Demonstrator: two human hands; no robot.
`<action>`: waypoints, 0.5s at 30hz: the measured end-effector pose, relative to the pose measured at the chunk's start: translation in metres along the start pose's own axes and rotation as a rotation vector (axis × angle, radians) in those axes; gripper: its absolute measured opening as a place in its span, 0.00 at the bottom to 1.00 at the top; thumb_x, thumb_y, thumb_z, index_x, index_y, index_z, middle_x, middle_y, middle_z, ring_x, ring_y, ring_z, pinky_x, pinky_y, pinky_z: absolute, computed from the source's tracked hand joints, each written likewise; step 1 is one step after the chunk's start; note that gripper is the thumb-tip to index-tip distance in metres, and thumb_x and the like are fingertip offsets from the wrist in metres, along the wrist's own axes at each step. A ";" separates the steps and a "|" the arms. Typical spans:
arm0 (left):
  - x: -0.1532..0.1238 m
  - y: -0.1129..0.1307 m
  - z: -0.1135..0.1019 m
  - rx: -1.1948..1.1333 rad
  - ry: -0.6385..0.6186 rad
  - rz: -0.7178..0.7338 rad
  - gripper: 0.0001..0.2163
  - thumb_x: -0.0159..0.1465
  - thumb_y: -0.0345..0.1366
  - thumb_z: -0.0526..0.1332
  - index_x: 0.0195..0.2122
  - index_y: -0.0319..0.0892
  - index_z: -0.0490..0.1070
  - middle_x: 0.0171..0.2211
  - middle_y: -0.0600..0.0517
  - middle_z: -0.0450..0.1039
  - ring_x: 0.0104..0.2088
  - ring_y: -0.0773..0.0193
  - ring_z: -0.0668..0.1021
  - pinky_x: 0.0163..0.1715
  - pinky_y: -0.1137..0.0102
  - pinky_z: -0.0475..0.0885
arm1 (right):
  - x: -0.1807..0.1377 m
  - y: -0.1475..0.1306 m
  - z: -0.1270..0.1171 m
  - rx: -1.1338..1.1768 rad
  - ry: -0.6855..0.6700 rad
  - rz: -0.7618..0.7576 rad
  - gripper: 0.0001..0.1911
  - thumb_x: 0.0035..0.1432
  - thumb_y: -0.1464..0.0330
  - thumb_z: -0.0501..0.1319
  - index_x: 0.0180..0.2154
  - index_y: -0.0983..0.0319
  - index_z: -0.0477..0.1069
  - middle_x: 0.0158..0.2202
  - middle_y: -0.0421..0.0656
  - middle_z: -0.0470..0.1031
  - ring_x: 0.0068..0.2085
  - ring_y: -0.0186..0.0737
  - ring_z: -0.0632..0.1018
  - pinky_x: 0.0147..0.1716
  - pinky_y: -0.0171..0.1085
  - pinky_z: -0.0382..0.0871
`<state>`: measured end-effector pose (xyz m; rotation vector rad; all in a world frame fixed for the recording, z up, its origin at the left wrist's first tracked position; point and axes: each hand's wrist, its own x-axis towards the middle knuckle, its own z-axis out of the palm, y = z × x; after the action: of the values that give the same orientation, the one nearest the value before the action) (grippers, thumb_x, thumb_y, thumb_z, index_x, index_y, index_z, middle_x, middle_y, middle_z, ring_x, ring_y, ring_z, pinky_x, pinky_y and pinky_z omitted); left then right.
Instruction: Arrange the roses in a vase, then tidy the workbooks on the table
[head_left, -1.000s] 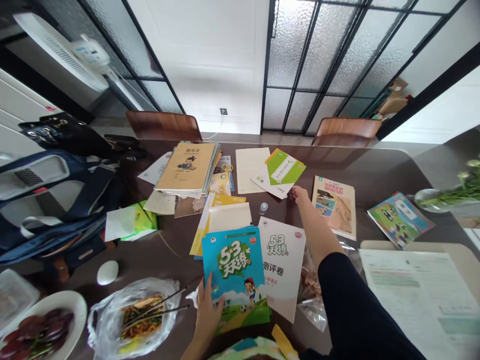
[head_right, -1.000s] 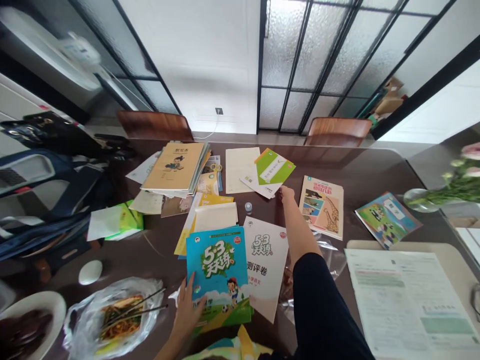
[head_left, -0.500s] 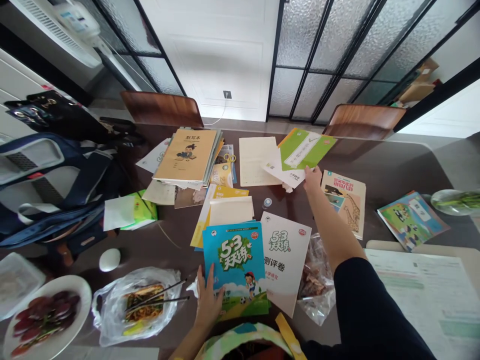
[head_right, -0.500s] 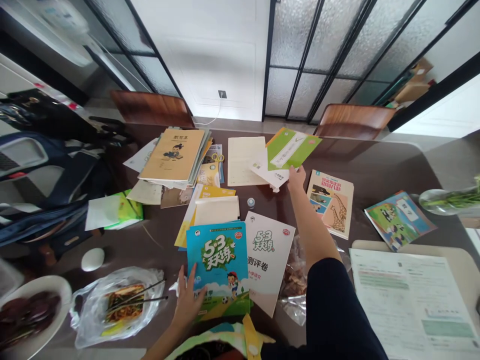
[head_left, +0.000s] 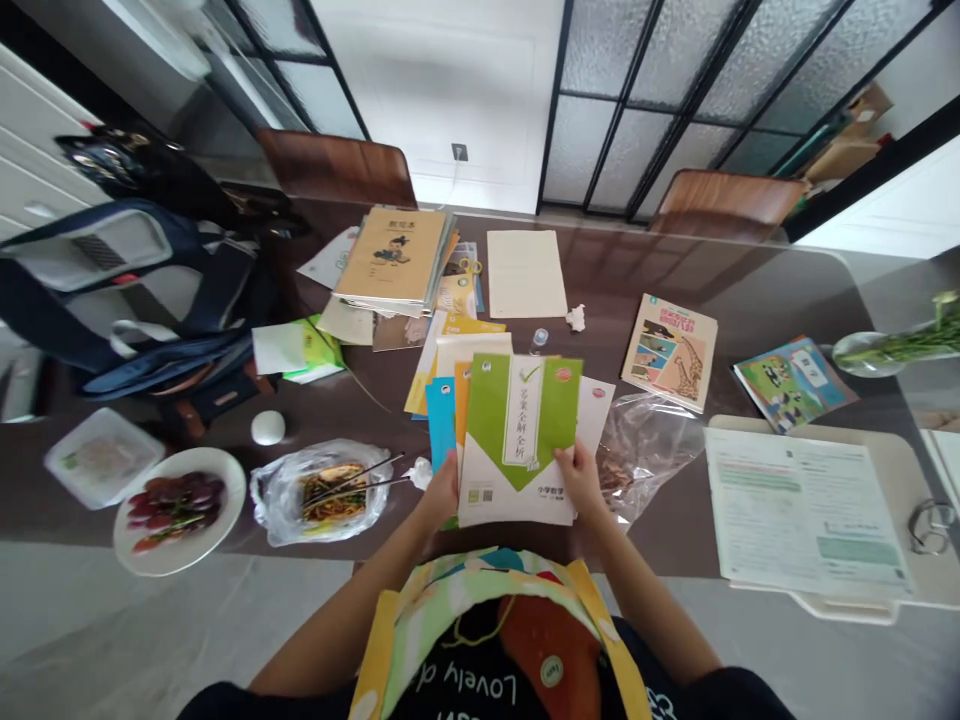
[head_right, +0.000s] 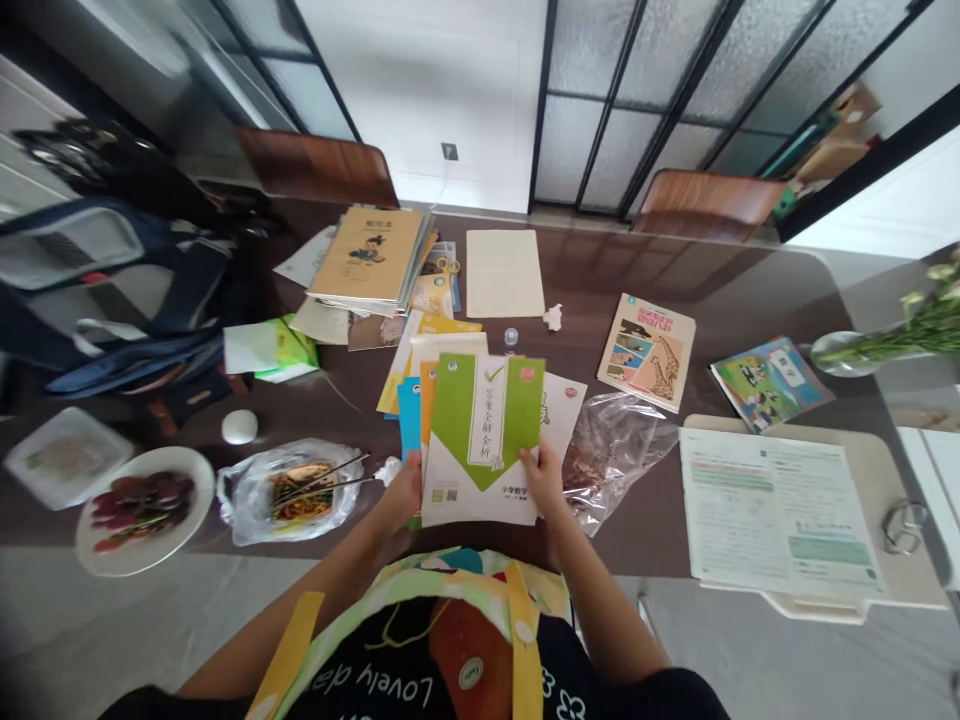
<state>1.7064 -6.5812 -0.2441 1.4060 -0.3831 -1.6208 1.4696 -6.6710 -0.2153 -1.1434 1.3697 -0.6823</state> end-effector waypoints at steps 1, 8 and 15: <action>-0.001 -0.003 -0.002 0.071 0.045 0.012 0.28 0.61 0.58 0.54 0.53 0.41 0.64 0.49 0.41 0.74 0.50 0.51 0.77 0.50 0.54 0.72 | -0.006 0.010 0.010 -0.129 -0.017 -0.030 0.16 0.57 0.58 0.58 0.45 0.59 0.70 0.43 0.46 0.79 0.44 0.49 0.78 0.46 0.48 0.72; -0.013 -0.007 -0.009 0.732 0.269 0.266 0.26 0.59 0.33 0.57 0.60 0.39 0.60 0.60 0.39 0.63 0.64 0.49 0.62 0.64 0.51 0.54 | -0.007 0.040 0.036 -0.616 -0.068 -0.140 0.18 0.59 0.59 0.53 0.48 0.61 0.68 0.38 0.51 0.76 0.41 0.56 0.76 0.43 0.54 0.70; 0.053 0.108 -0.038 1.144 0.213 0.667 0.20 0.63 0.30 0.52 0.56 0.42 0.68 0.61 0.44 0.63 0.64 0.55 0.63 0.65 0.56 0.55 | 0.010 0.037 0.030 -0.699 0.048 -0.451 0.22 0.62 0.65 0.52 0.57 0.62 0.60 0.50 0.54 0.69 0.53 0.55 0.69 0.53 0.56 0.67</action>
<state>1.7912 -6.6671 -0.2079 1.9060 -1.6166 -0.6294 1.4910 -6.6600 -0.2574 -2.0446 1.4471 -0.5505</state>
